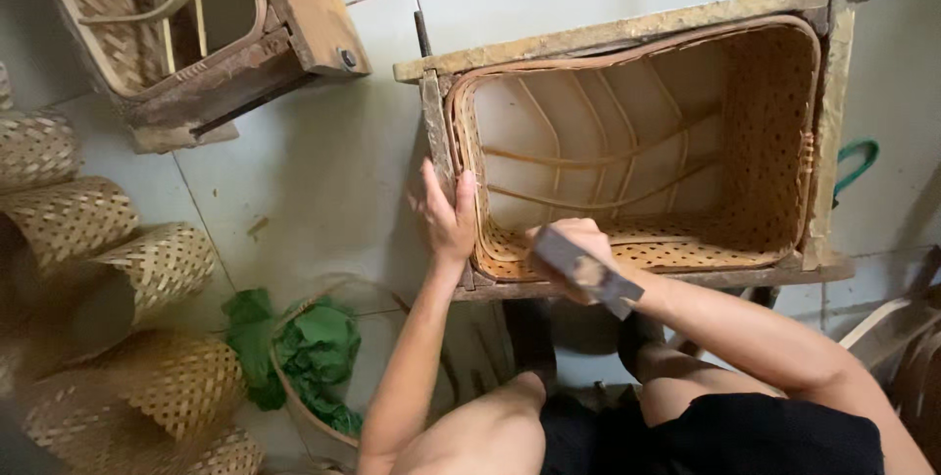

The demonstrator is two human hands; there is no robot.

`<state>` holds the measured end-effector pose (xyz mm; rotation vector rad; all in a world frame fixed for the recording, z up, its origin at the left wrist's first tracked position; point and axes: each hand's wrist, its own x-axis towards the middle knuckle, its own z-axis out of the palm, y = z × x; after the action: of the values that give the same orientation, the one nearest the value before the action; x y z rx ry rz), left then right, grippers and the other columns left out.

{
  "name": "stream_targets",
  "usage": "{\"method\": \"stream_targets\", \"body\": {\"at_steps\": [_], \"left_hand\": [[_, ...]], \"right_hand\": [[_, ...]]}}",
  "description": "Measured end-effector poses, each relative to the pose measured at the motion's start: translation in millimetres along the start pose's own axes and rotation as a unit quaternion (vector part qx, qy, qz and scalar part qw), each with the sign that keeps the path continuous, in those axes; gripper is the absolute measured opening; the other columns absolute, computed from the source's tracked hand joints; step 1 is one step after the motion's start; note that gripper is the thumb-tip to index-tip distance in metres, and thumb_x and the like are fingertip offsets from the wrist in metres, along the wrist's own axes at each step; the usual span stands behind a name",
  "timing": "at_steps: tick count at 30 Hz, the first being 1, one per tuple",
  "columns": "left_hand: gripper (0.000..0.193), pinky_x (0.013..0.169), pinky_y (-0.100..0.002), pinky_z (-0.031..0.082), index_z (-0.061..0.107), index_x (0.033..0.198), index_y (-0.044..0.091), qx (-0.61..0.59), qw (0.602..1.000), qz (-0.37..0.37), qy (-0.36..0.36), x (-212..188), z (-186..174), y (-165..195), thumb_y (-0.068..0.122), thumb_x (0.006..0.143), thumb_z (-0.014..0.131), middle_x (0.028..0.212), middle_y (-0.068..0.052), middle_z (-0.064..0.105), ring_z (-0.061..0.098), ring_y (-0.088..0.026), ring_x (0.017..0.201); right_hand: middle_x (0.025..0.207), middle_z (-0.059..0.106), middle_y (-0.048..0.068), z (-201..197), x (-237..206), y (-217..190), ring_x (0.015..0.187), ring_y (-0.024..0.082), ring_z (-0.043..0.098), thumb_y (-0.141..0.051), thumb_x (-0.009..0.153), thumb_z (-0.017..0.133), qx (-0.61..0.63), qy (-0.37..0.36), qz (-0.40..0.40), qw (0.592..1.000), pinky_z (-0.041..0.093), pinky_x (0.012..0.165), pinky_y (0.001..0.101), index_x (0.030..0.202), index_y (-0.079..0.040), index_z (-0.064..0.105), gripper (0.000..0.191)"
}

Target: The person inserts thin bamboo strips into a rectangular basket frame, applies glue to secure them, and uses a hammer to tap the strips into place. The person also flips the basket to work on different sides and uses a small wooden block to adjust the frame.

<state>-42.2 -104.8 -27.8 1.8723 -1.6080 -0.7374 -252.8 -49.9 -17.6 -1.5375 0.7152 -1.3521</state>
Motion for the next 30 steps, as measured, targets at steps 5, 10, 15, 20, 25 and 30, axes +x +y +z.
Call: {"method": "stream_targets", "body": {"at_steps": [5, 10, 15, 20, 25, 30], "left_hand": [[0.075, 0.126, -0.066, 0.01, 0.038, 0.152, -0.008, 0.049, 0.999, -0.014, -0.013, -2.3, 1.6, -7.1, 0.048, 0.103, 0.05, 0.132, -0.024, 0.067, 0.059, -0.041, 0.132], [0.076, 0.119, -0.067, 0.013, 0.04, 0.149, -0.008, 0.081, 0.996, 0.023, 0.017, -1.6, 7.4, -17.2, 0.049, 0.101, 0.054, 0.139, -0.03, 0.06, 0.055, -0.046, 0.132], [0.082, 0.125, -0.056, 0.021, 0.034, 0.153, -0.006, -0.06, 0.997, -0.033, -0.035, -3.8, 15.3, -28.0, 0.056, 0.102, 0.048, 0.142, -0.024, 0.061, 0.06, -0.037, 0.131], [0.079, 0.118, -0.042, 0.03, 0.032, 0.156, -0.007, -0.152, 0.983, -0.095, -0.033, 1.0, 10.8, -45.3, 0.049, 0.104, 0.052, 0.156, -0.024, 0.042, 0.041, -0.033, 0.144], [0.055, 0.116, -0.036, 0.038, 0.044, 0.152, -0.004, -0.33, 0.93, -0.117, -0.113, 33.6, 1.9, -76.8, 0.03, 0.109, 0.043, 0.152, -0.017, 0.053, 0.051, -0.025, 0.137], [0.051, 0.104, -0.034, 0.051, 0.051, 0.151, -0.002, -0.358, 0.89, -0.185, -0.212, 55.7, 1.9, -95.4, 0.005, 0.101, 0.046, 0.139, -0.016, 0.065, 0.064, -0.022, 0.118]], "right_hand": [[0.076, 0.063, 0.006, 21.4, 7.6, 8.4, 0.064, 0.024, 0.063, -0.002, 0.086, 0.075, -0.134, -0.007, -0.03, 0.991, 0.051, 0.058, 0.036, 0.094, -0.002, 0.064, 0.013], [0.073, 0.062, 0.005, -23.0, 27.6, -36.0, 0.062, 0.019, 0.062, 0.001, 0.086, 0.075, -0.187, 0.024, -0.043, 0.981, 0.05, 0.055, 0.0331, 0.098, -0.004, 0.066, 0.015], [0.084, 0.064, 0.01, -180.3, 24.7, -148.4, 0.074, 0.026, 0.064, -0.002, 0.089, 0.072, -0.306, 0.174, 0.054, 0.935, 0.051, 0.064, 0.0391, 0.102, -0.002, 0.065, 0.015], [0.094, 0.066, 0.016, -302.3, 21.9, -137.1, 0.085, 0.034, 0.065, -0.006, 0.092, 0.07, -0.442, 0.285, 0.167, 0.834, 0.051, 0.073, 0.0451, 0.107, -0.001, 0.065, 0.016], [0.104, 0.068, 0.022, -351.8, -40.5, -67.8, 0.097, 0.041, 0.066, -0.009, 0.095, 0.067, -0.509, 0.295, 0.337, 0.735, 0.051, 0.082, 0.0511, 0.111, 0.0, 0.064, 0.019], [0.104, 0.068, 0.026, -368.8, -100.8, -30.3, 0.101, 0.045, 0.065, -0.017, 0.097, 0.075, -0.619, 0.24, 0.343, 0.665, 0.051, 0.09, 0.0531, 0.111, 0.002, 0.066, 0.025]]}}
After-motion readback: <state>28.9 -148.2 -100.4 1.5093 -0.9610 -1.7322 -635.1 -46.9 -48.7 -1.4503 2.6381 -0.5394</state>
